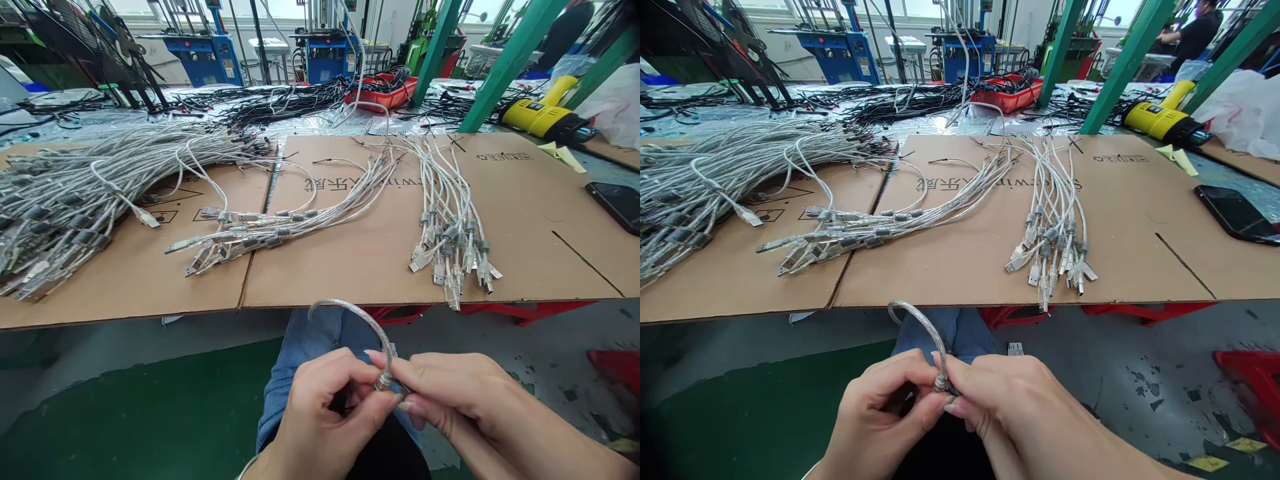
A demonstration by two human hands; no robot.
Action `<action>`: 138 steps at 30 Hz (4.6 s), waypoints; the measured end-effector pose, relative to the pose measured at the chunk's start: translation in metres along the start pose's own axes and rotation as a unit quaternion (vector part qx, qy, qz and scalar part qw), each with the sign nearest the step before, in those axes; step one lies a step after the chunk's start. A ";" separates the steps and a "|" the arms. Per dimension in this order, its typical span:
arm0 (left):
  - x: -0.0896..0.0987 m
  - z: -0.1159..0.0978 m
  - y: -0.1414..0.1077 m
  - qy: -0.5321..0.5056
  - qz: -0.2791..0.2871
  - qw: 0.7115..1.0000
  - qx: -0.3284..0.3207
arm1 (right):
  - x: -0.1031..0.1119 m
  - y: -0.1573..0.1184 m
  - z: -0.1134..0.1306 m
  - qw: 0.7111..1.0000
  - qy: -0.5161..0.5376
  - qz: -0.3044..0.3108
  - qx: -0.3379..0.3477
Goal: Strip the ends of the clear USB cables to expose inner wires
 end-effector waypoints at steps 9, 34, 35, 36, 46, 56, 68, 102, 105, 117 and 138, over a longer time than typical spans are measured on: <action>0.002 -0.005 0.002 -0.010 0.011 1.000 0.012 | 0.007 0.000 -0.001 0.999 0.032 0.001 0.014; 0.004 -0.008 0.003 0.011 0.038 0.999 -0.023 | 0.011 -0.001 0.003 0.999 -0.035 -0.021 0.023; 0.003 -0.008 0.003 0.015 0.041 0.999 -0.026 | 0.010 0.000 0.004 0.999 -0.045 -0.018 0.022; 0.002 -0.009 0.003 0.019 0.045 0.998 -0.030 | 0.010 0.001 0.005 0.998 -0.055 -0.013 0.019; 0.002 -0.006 0.002 0.019 0.067 0.997 -0.027 | 0.008 -0.001 -0.002 0.999 0.027 -0.025 0.028; -0.001 -0.007 0.001 0.000 0.083 0.995 -0.049 | 0.013 0.000 0.004 0.999 -0.022 -0.017 0.029; -0.003 -0.009 0.001 0.016 0.103 0.991 -0.082 | 0.011 -0.007 0.001 0.997 -0.040 -0.032 0.062; -0.040 0.026 -0.007 -0.567 0.123 0.791 0.194 | 0.009 -0.008 -0.013 0.980 0.172 0.077 -0.061; -0.042 0.025 -0.007 -0.575 0.128 0.783 0.202 | 0.011 -0.003 0.000 0.990 0.127 0.051 0.044; -0.040 0.026 -0.003 -0.566 0.094 0.801 0.169 | 0.009 -0.004 -0.009 0.990 0.125 0.049 -0.032; -0.019 0.026 -0.003 -0.521 0.039 0.834 0.177 | -0.052 -0.026 -0.099 0.675 0.677 -0.113 -0.270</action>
Point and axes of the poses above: each hand's wrist, its own y-axis towards the middle knuckle, its own x-axis out of the back of the hand, z = x × y, the point moved 5 cm from there along y, towards the middle knuckle, and after that the axes turned 5 degrees about z, right-handed, at the moved point
